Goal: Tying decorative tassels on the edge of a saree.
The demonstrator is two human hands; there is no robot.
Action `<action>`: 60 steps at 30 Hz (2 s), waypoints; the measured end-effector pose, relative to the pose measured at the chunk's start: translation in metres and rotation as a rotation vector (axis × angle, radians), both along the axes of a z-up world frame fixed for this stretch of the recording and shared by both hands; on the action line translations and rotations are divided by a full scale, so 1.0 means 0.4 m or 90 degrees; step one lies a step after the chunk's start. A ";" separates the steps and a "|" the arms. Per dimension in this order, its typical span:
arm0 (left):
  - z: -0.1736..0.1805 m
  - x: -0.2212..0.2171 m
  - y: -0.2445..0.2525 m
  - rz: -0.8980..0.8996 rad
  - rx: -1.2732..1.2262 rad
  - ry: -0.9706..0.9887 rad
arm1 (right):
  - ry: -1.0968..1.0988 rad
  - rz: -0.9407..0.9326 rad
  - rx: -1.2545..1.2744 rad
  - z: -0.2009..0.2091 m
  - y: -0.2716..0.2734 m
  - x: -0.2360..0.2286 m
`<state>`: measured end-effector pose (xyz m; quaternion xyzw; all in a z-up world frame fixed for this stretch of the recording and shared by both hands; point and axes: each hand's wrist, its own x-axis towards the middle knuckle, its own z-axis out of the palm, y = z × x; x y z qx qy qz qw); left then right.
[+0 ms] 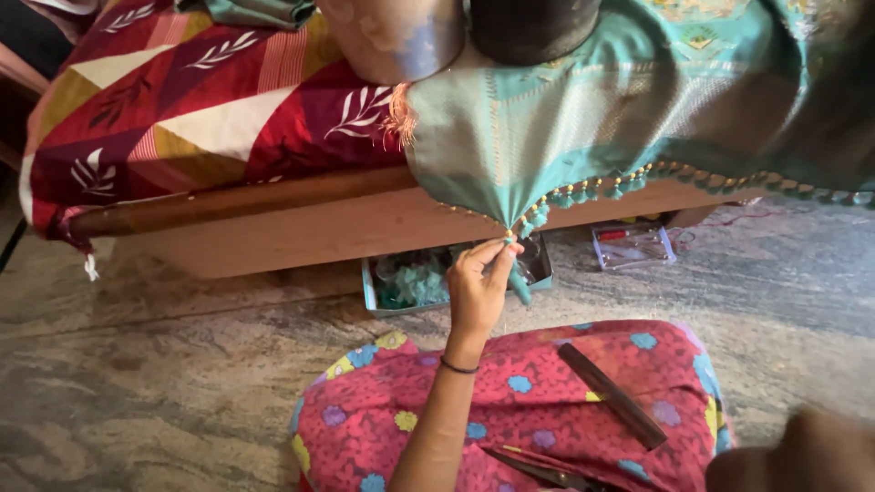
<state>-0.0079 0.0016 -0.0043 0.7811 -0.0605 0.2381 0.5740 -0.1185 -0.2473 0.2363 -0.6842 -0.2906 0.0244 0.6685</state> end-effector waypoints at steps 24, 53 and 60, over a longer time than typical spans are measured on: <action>0.006 -0.012 0.012 0.081 0.106 -0.047 | -0.458 -0.185 -0.468 -0.397 0.228 0.408; 0.029 -0.044 -0.002 0.096 -0.114 0.044 | -0.304 -0.156 -0.257 -0.557 0.267 0.374; 0.019 -0.046 0.001 0.174 0.021 -0.051 | -0.481 -0.054 -0.380 -0.388 0.204 0.357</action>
